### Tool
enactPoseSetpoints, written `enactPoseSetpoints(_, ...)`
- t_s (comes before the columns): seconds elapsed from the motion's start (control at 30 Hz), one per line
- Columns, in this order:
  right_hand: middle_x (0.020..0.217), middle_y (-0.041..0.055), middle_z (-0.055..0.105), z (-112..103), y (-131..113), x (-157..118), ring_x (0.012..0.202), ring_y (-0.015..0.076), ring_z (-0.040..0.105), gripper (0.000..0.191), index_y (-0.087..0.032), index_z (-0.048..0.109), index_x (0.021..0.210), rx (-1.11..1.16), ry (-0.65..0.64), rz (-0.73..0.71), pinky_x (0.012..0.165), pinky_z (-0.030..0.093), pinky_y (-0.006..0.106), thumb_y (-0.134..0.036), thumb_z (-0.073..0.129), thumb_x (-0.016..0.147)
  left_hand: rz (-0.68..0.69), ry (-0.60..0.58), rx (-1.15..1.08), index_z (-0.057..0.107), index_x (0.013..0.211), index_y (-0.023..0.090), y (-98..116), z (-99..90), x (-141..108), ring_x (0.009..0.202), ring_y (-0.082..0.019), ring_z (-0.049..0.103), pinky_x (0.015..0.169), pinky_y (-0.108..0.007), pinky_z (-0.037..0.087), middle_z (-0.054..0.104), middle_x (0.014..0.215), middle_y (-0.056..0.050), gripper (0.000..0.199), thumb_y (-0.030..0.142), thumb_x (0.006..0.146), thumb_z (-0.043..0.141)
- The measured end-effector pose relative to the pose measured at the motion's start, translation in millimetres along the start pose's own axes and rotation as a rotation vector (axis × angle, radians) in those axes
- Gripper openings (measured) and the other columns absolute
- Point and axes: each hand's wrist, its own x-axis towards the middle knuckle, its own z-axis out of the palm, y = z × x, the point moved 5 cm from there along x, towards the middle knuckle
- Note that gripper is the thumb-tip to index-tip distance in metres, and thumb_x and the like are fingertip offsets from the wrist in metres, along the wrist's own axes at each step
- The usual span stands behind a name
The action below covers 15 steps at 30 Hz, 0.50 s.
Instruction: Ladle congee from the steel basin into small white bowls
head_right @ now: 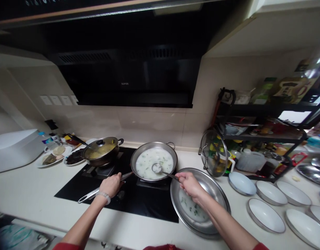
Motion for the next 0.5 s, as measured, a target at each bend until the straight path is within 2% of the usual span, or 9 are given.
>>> enactPoseSetpoints(0.2,0.044,-0.0083,0.040,-17,5,-9,0.033,0.0029,0.025,0.026,-0.013,0.062,0.104,0.028,0.002,-0.006,0.035,0.013,0.013,-0.023,0.053,0.081,-0.005,0.006,-0.001,0.053,0.109,0.013,-1,1.5,0,0.090,-0.029,0.067,0.073,-0.037,0.050,0.068,0.098,-0.017,0.029,0.031,0.089,0.043)
enactPoseSetpoints(0.5,0.044,-0.0104,0.032,-60,27,-29,0.037,0.0041,0.020,0.049,-0.011,0.059,0.114,0.109,0.031,-0.042,0.039,0.009,0.017,-0.036,0.060,0.071,0.004,-0.003,-0.003,0.053,0.109,0.012,1,0.7,0,0.091,-0.029,0.067,0.073,-0.038,0.050,0.067,0.098,-0.017,0.029,0.031,0.090,0.041)
